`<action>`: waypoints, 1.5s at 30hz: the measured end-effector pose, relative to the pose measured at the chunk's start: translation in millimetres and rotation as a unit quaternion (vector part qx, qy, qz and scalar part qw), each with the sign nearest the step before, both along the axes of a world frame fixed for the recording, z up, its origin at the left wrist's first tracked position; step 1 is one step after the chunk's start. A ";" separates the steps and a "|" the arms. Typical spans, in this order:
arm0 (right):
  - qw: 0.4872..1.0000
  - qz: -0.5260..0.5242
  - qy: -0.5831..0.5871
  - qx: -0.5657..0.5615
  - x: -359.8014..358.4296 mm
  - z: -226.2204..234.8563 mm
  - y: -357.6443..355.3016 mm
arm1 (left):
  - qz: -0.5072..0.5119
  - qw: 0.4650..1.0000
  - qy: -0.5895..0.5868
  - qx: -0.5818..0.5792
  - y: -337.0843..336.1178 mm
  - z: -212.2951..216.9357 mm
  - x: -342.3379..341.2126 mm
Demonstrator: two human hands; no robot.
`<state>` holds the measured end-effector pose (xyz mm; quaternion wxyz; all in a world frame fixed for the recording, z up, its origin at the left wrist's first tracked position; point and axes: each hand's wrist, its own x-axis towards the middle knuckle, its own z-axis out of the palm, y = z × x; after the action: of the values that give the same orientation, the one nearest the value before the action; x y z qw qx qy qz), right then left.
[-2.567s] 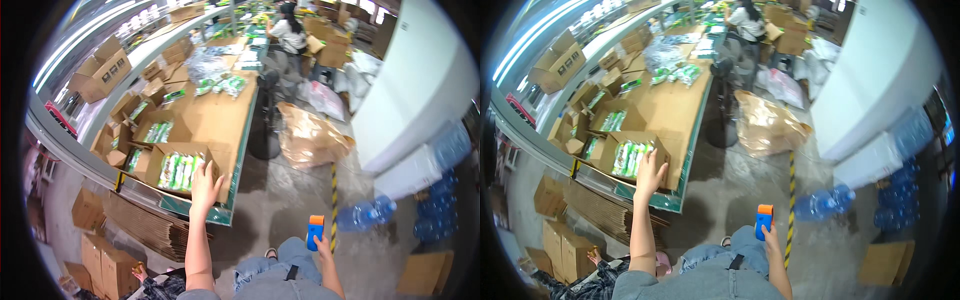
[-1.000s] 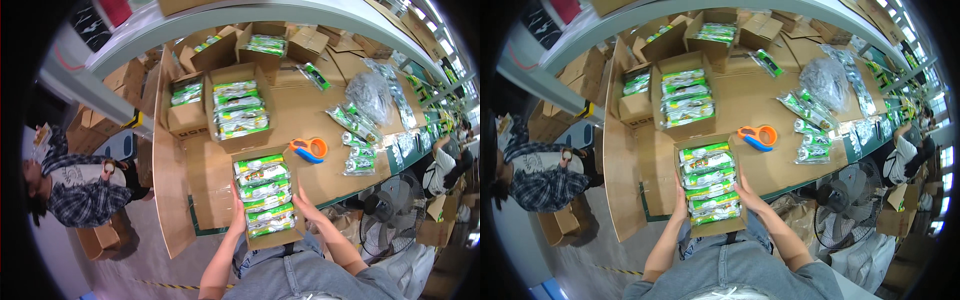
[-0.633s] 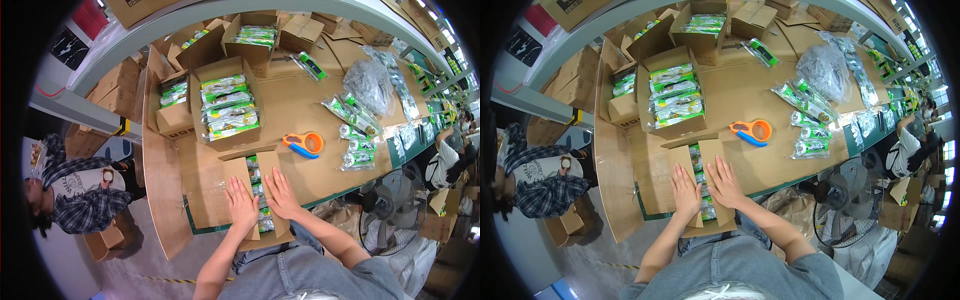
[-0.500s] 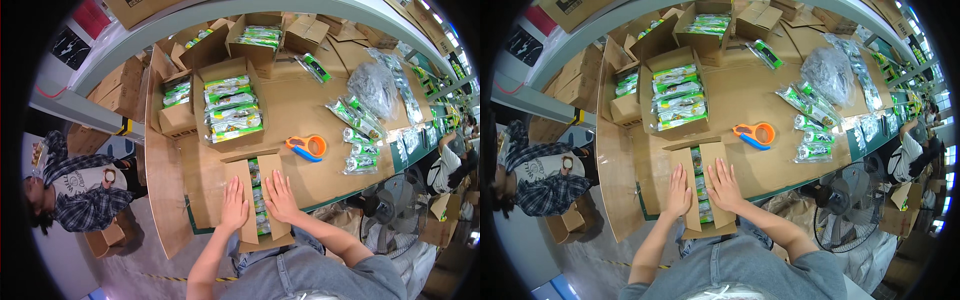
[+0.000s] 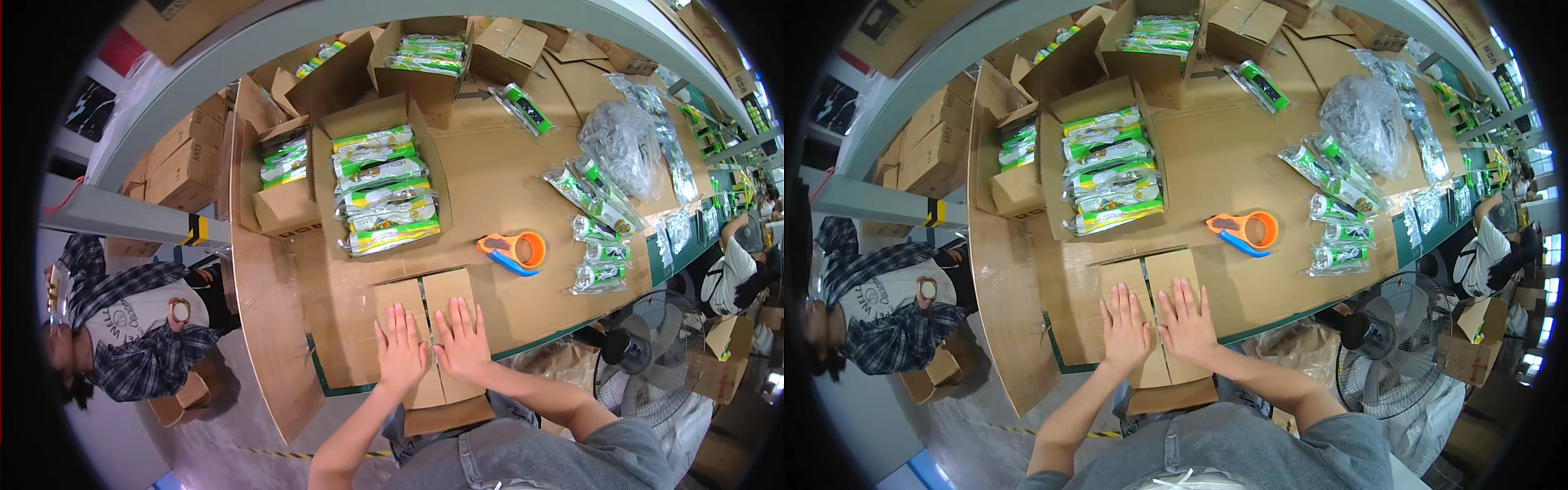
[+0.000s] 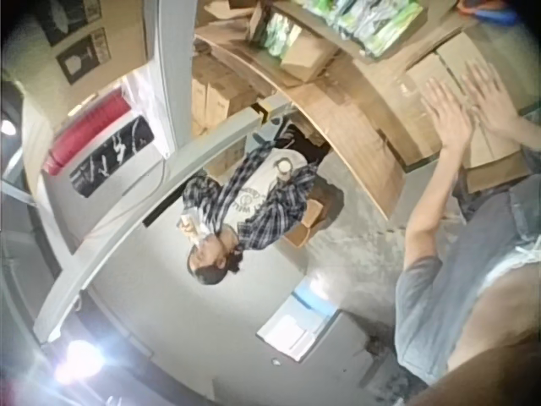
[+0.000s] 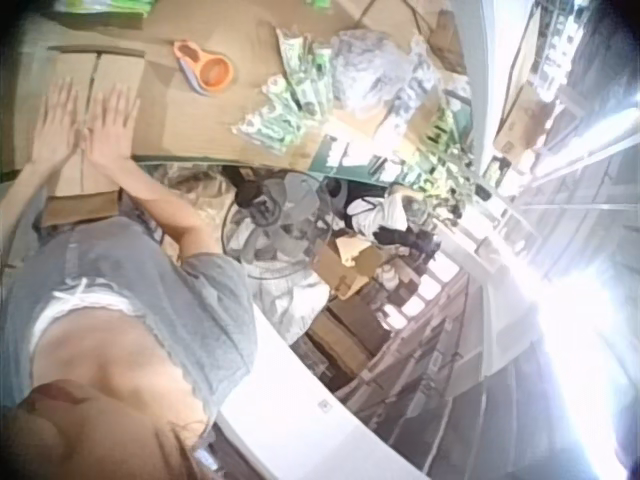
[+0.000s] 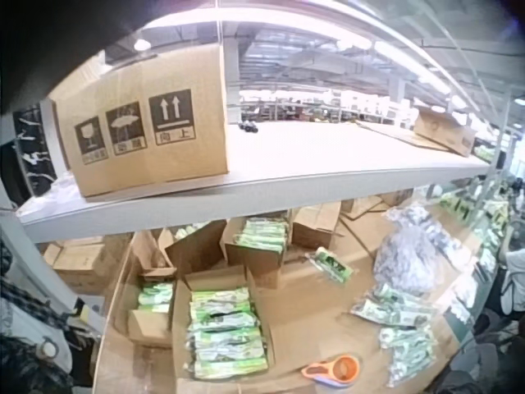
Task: The person packs packaged items into a cardboard box, folds the flaps closed, and seals the box shut using a tape dispenser.
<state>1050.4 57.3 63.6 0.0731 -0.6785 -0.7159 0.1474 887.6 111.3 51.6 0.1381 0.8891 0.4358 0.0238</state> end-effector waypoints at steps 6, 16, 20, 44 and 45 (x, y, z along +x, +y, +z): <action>0.995 -0.020 0.091 0.044 20.7 0.8 21.4 | 0.017 0.998 -0.056 -0.014 23.1 0.8 6.0; 0.999 0.017 -0.015 0.041 10.6 -14.6 17.8 | -0.009 0.999 0.034 0.015 13.8 -5.4 13.4; 0.998 -0.006 -0.057 0.027 11.3 0.7 12.3 | -0.034 0.999 0.014 0.017 10.9 -8.0 13.9; 0.964 0.040 0.054 0.257 39.5 100.4 76.0 | 0.116 0.963 -0.229 0.083 28.1 119.4 15.2; 0.964 0.044 0.056 0.256 27.7 97.5 88.1 | 0.122 0.962 -0.228 0.084 37.0 120.7 20.9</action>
<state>1078.1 145.3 161.1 0.2780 -0.5952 -0.7539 0.0000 908.6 148.3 172.3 0.1548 0.8088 0.4941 0.2789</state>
